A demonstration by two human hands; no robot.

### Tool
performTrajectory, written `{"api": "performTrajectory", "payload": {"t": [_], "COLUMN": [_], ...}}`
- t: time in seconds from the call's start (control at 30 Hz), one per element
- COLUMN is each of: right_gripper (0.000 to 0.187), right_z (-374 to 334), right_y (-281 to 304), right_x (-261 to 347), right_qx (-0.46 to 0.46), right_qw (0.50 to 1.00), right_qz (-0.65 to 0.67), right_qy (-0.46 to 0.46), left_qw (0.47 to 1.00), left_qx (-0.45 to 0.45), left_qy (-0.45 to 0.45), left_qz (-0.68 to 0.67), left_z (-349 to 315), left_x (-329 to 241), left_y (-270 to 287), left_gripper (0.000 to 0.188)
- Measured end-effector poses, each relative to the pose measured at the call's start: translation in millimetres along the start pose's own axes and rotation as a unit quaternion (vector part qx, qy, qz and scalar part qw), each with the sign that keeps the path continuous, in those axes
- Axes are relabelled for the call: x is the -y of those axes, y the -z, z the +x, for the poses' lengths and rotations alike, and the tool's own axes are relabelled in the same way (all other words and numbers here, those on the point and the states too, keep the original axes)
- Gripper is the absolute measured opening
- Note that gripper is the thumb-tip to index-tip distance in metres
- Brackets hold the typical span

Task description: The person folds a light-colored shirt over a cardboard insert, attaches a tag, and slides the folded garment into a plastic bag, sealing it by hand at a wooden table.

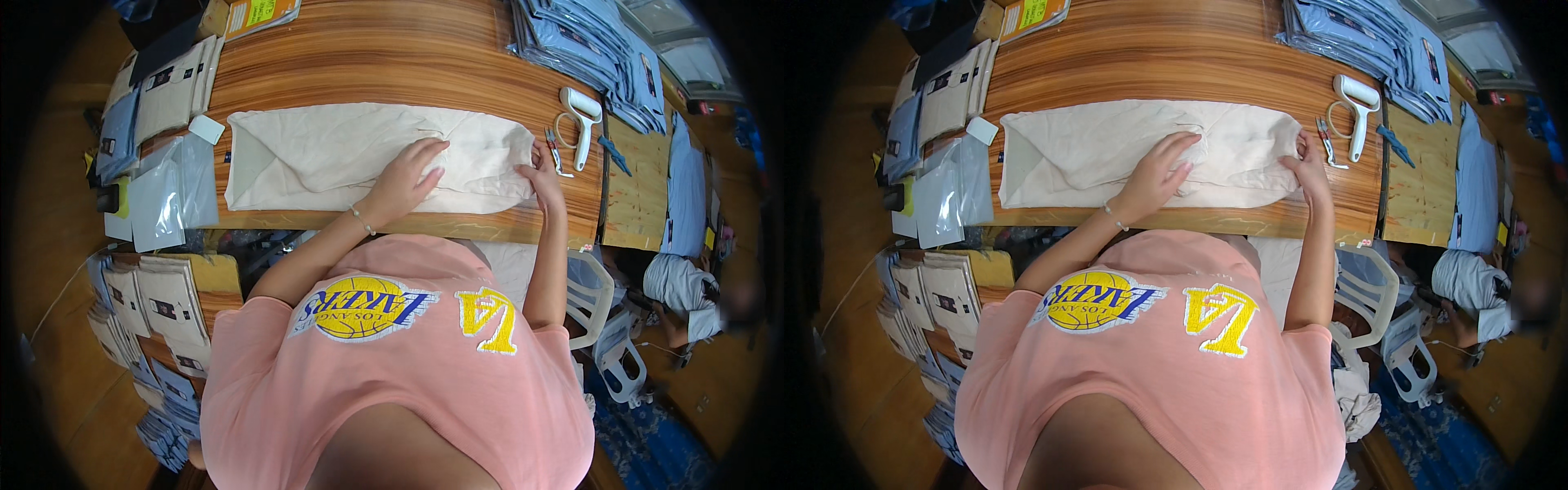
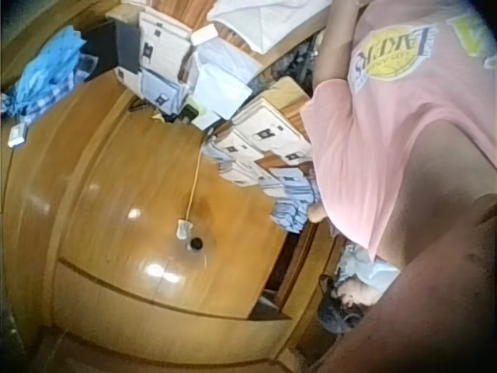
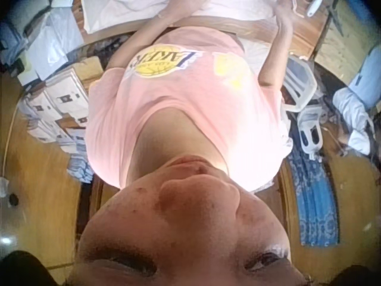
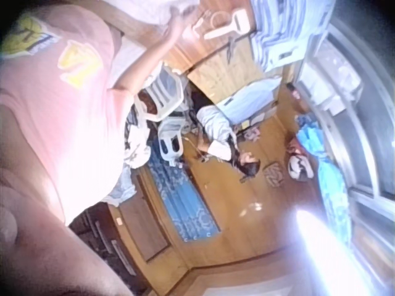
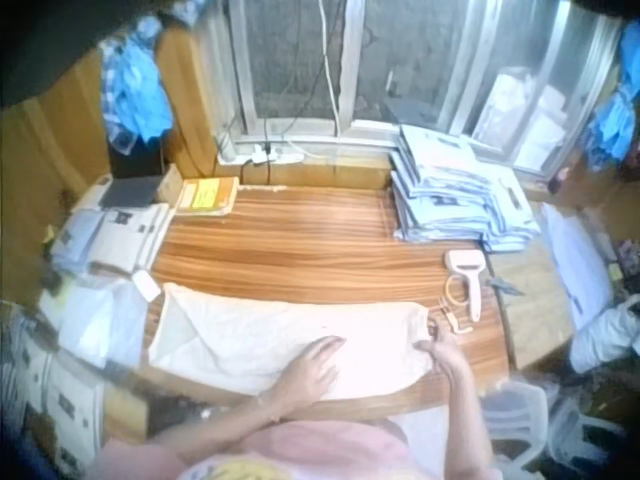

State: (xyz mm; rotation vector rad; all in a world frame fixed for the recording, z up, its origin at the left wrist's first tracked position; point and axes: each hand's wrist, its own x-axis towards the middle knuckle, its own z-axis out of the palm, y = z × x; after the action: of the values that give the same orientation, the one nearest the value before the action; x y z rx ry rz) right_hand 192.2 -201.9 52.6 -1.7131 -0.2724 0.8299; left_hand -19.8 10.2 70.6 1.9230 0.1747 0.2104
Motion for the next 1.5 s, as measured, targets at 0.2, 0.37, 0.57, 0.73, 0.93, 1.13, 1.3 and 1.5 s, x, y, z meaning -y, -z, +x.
{"api": "performTrajectory", "payload": {"t": [0.2, 0.37, 0.57, 0.73, 0.93, 1.13, 1.3, 1.5], "right_gripper": [0.064, 0.042, 0.03, 0.02, 0.009, 0.008, 0.009, 0.011], "right_z": [-37.4, -9.3, 16.1, 30.5, 30.6, 8.0, -2.8, -5.4], "right_y": [-50.3, -27.1, -53.6, -47.1, -2.0, -27.9, -52.5, -60.4], "right_x": [78.4, 19.8, 6.8, 16.2, 8.4, -12.3, -19.4, -26.5], "right_qx": [0.154, 0.113, 0.046, 0.08, -0.029, 0.037, 0.056, 0.054], "right_qw": [0.987, 0.985, 0.854, 0.809, 0.861, 0.907, 0.886, 0.887], "right_qz": [0.021, -0.133, -0.346, -0.382, -0.38, -0.285, -0.29, -0.304], "right_qy": [-0.03, 0.016, 0.387, 0.44, 0.338, 0.309, 0.357, 0.344], "left_qw": [0.808, 0.951, 0.961, 0.958, 0.953, 0.955, 0.95, 0.946], "left_qx": [-0.014, -0.085, -0.227, -0.155, -0.215, -0.188, -0.169, -0.199], "left_qy": [0.256, 0.2, 0.037, -0.019, -0.018, 0.024, 0.036, 0.035], "left_qz": [-0.531, -0.219, 0.151, 0.242, 0.215, 0.23, 0.259, 0.254], "left_z": [26.6, 24.4, 7.8, -4.1, 17.7, 30.0, 36.0, 37.7], "left_x": [37.0, 49.6, -14.0, -13.0, -8.4, 26.0, 25.3, 31.7], "left_y": [-24.8, -44.2, -49.7, -107.6, -71.3, -54.5, -57.9, -59.3], "left_gripper": [0.048, 0.047, 0.057, 0.061, 0.012, 0.011, 0.009, 0.007]}}
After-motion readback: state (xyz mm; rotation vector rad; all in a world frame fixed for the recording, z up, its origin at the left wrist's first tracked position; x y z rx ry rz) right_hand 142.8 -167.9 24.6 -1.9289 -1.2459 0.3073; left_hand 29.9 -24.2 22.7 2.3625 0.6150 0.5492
